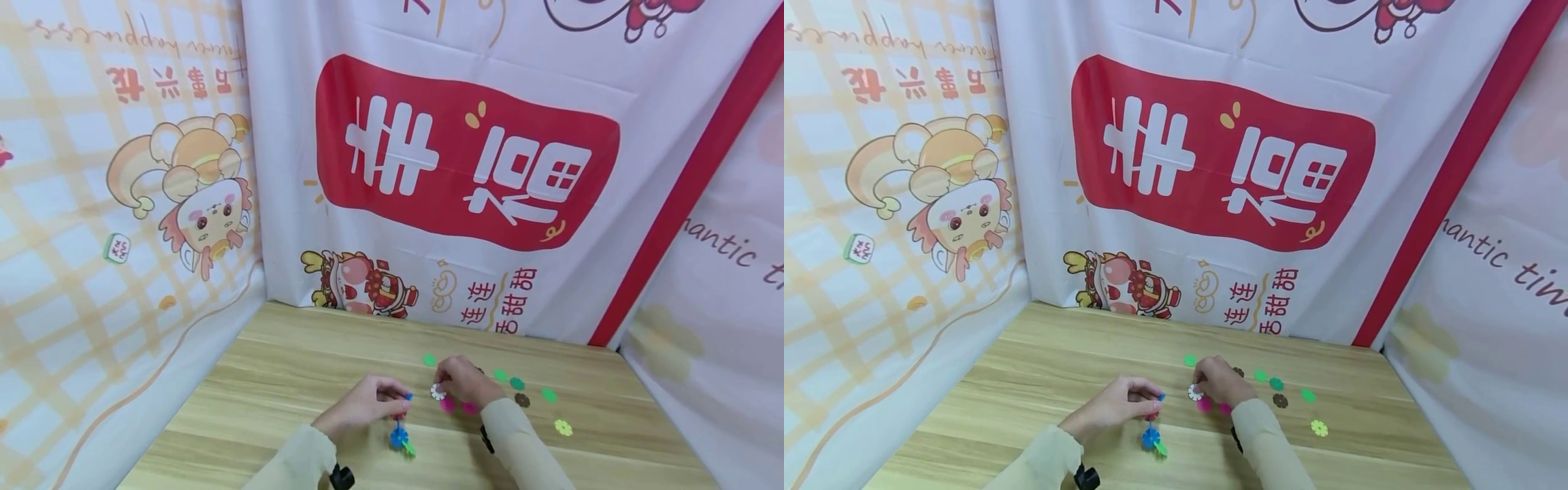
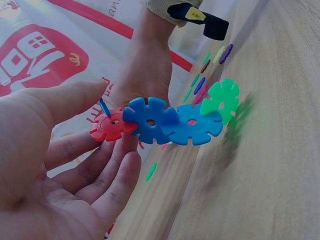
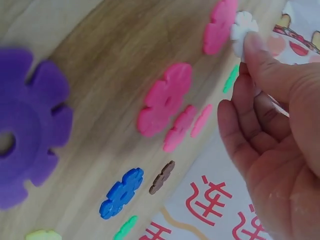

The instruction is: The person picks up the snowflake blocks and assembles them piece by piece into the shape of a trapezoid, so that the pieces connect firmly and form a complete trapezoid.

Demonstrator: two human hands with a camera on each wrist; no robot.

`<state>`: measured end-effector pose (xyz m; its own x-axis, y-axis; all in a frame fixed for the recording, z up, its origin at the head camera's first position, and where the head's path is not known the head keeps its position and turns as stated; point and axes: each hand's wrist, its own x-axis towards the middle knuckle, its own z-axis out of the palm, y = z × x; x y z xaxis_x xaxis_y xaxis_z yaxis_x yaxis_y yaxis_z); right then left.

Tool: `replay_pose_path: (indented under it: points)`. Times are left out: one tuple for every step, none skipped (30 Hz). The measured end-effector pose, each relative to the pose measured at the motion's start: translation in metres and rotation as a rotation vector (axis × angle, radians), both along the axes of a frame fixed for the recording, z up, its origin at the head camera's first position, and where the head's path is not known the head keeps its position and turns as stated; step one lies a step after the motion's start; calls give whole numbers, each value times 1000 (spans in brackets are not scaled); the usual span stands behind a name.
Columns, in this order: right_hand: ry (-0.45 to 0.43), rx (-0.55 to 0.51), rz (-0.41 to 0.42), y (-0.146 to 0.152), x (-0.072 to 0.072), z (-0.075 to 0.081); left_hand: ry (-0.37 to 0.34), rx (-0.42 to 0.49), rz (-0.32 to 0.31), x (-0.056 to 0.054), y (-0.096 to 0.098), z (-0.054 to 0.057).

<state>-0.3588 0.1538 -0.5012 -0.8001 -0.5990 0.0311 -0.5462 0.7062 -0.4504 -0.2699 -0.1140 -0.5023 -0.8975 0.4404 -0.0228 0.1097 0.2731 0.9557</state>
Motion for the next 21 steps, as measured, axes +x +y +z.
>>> replay_pose_path:
  points:
    - [-4, -10, -9, 1, 2, 0, 0, -1, 1, 0, 0, -1]
    - [-8, -18, -20, 2, 3, 1, -1, -3, 3, 0, 0, -1]
    - [-14, -28, -31, 3, 5, 2, -4, -4, 5, -1, 0, -1]
    - [-16, -34, -43, 4, 7, 3, -6, -5, 6, -1, 0, -2]
    - [-23, -42, -54, 5, 9, 4, -9, -5, 7, -1, 1, -2]
    - [-22, -54, -55, 5, 11, 6, -12, -4, 8, -1, 1, -2]
    - [-25, -63, -61, 6, 12, 7, -12, -3, 7, -1, 1, -2]
    - [-36, -77, -67, 6, 14, 9, -11, -3, 6, -1, 1, -2]
    - [-46, -89, -70, 7, 16, 11, -10, -2, 4, -1, 1, -2]
    - [-59, -106, -71, 7, 18, 13, -5, -1, 2, -1, 1, -2]
    - [-81, -125, -75, 6, 20, 14, -2, 2, -2, -1, 1, -2]
    - [-100, -144, -79, 6, 22, 16, 1, 4, -5, -1, 2, -3]
    - [-123, -163, -86, 6, 24, 17, 4, 7, -8, -1, 2, -3]
    - [-137, -179, -88, 6, 26, 19, 6, 10, -10, 0, 2, -3]
    - [-148, -198, -85, 6, 27, 20, 7, 13, -12, 0, 2, -3]
    - [-155, -218, -79, 5, 29, 22, 7, 15, -14, 0, 1, -3]
    - [-157, -235, -72, 4, 30, 23, 7, 17, -17, 0, 1, -3]
    - [-149, -247, -60, 3, 30, 25, 7, 16, -17, 0, 1, -3]
    - [-143, -262, -47, 2, 31, 27, 9, 16, -18, 0, 1, -3]
    - [-139, -277, -34, 1, 32, 29, 10, 15, -21, 0, 1, -3]
    - [-137, -296, -17, -1, 34, 32, 11, 15, -22, 1, 1, -3]
